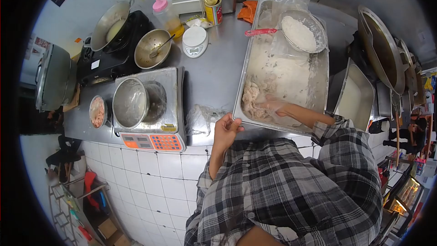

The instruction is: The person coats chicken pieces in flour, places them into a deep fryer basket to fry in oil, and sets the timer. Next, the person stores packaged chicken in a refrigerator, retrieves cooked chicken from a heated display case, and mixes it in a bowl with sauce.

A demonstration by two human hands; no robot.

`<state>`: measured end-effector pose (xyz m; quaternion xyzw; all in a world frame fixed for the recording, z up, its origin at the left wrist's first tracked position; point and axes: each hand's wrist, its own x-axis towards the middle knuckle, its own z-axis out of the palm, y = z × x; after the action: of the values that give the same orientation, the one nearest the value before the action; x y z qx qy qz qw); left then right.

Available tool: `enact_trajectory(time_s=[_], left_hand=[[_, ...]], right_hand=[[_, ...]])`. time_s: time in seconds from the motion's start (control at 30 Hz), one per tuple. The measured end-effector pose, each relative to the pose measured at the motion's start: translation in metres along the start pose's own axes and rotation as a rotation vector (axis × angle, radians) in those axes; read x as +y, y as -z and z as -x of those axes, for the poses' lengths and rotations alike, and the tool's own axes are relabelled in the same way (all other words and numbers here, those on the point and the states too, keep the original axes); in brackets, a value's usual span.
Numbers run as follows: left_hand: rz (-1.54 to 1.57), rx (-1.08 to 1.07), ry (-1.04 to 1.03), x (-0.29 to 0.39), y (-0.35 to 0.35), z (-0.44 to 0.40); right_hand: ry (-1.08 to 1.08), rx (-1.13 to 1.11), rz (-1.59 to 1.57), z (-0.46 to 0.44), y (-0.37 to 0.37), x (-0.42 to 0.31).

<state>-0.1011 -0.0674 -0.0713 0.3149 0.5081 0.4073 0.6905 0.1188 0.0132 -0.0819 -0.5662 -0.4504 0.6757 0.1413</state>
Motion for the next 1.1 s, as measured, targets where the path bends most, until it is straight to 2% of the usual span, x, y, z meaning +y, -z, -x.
enact_trajectory(time_s=[0.1,0.2,0.3,0.4,0.5,0.7,0.8,0.9,0.97,1.1], left_hand=[[0.011,0.009,0.014,0.004,-0.003,0.001],[-0.005,-0.013,0.025,0.007,-0.001,0.002],[0.026,-0.044,-0.039,0.0,0.003,-0.001],[0.064,-0.054,-0.04,0.0,0.003,-0.001],[0.063,-0.069,-0.046,-0.003,0.006,-0.002],[0.05,-0.081,-0.029,0.004,0.005,0.0],[0.043,-0.087,-0.048,0.0,0.008,-0.002],[0.056,-0.081,-0.057,-0.002,0.008,-0.001],[0.056,-0.071,-0.055,-0.003,0.007,-0.002],[0.069,-0.062,-0.053,-0.003,0.006,-0.002]], right_hand=[[-0.021,-0.079,-0.222,-0.033,0.005,0.045],[-0.238,0.299,0.287,-0.008,-0.002,0.003],[-0.025,0.325,0.374,-0.023,0.042,0.021],[0.117,0.231,0.493,0.021,0.063,-0.047],[0.312,0.333,0.825,0.036,0.077,-0.076],[0.362,0.292,0.514,0.029,0.069,-0.109],[0.318,0.108,0.689,0.04,0.064,-0.127],[0.109,-0.101,0.42,0.04,0.074,-0.132],[0.198,0.009,0.469,0.024,0.094,-0.117],[0.282,0.221,0.938,-0.052,0.108,-0.031]])
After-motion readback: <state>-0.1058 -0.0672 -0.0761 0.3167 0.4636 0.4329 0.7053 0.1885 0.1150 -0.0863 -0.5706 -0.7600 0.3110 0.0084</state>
